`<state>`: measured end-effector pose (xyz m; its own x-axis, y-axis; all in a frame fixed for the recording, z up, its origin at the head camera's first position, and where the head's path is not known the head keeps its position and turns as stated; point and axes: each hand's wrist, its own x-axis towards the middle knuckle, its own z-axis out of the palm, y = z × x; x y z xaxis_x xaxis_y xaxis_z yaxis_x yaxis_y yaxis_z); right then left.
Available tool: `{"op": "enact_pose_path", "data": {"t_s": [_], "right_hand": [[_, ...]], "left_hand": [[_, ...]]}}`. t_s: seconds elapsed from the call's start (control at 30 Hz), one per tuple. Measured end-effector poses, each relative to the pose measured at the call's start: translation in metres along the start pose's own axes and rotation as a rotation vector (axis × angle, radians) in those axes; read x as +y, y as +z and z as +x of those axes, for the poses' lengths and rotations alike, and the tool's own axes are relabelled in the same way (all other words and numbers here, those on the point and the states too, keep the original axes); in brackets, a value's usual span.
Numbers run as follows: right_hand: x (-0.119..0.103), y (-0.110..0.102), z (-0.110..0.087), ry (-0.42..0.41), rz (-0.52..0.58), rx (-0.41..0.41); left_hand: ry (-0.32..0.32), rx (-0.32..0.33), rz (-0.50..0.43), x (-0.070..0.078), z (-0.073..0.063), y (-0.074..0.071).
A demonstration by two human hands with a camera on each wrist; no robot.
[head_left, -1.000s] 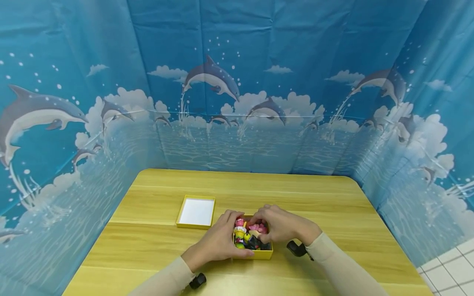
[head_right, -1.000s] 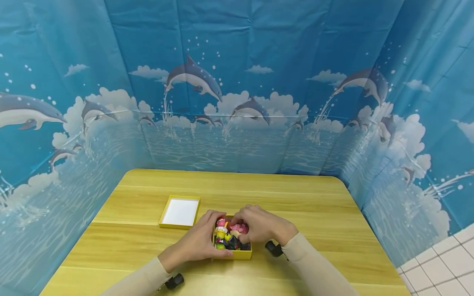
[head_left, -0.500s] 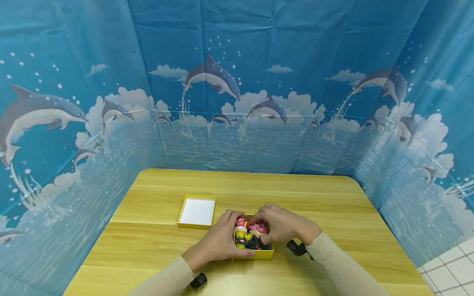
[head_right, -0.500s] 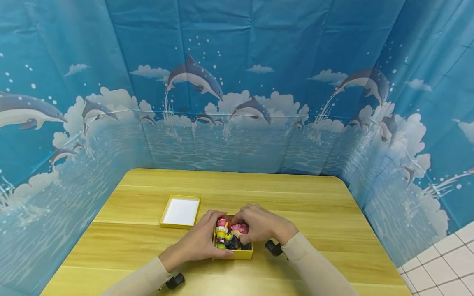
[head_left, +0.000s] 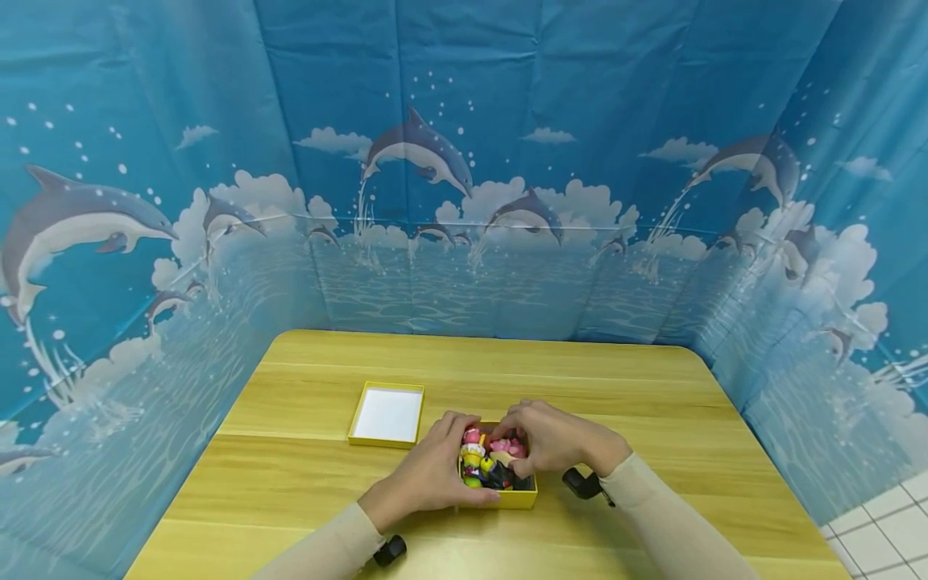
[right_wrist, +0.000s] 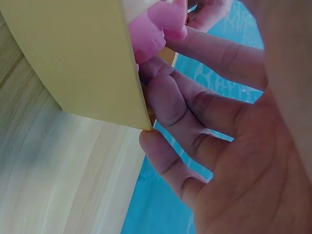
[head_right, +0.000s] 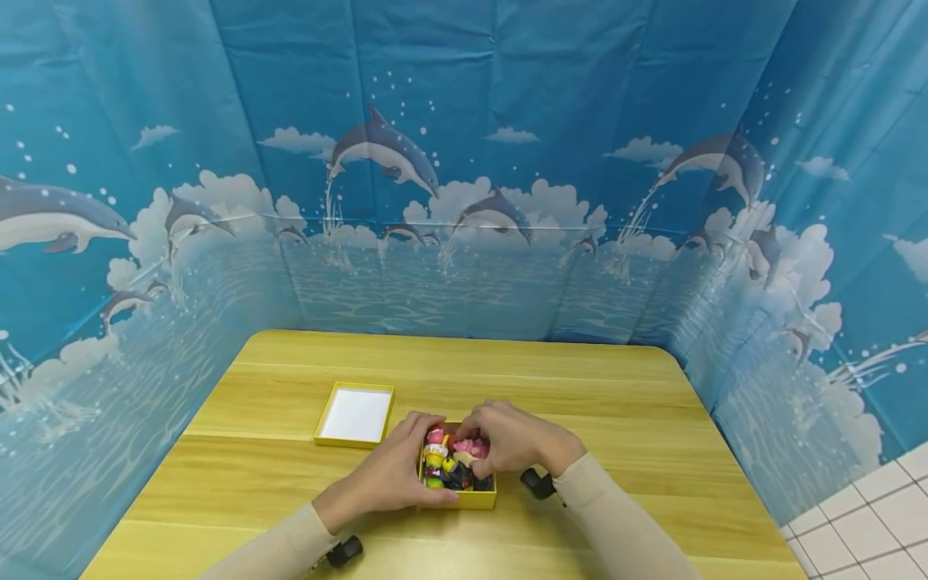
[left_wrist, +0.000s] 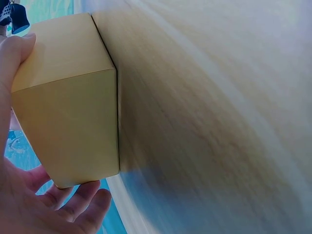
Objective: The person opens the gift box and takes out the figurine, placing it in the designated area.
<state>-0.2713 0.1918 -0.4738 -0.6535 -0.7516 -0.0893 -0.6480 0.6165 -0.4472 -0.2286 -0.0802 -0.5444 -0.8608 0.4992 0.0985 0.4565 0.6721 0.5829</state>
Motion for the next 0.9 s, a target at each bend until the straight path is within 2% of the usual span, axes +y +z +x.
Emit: {"op": "enact_pose_path", "data": {"t_s": [0.6, 0.9], "right_hand": [[-0.01, -0.002, -0.003, 0.044, -0.075, -0.009], [-0.011, 0.001, 0.003, 0.089, 0.011, -0.033]], "left_hand": [[-0.008, -0.005, -0.005, 0.003, 0.0, -0.002], [-0.005, -0.002, -0.018, 0.001, 0.001, 0.0]]}}
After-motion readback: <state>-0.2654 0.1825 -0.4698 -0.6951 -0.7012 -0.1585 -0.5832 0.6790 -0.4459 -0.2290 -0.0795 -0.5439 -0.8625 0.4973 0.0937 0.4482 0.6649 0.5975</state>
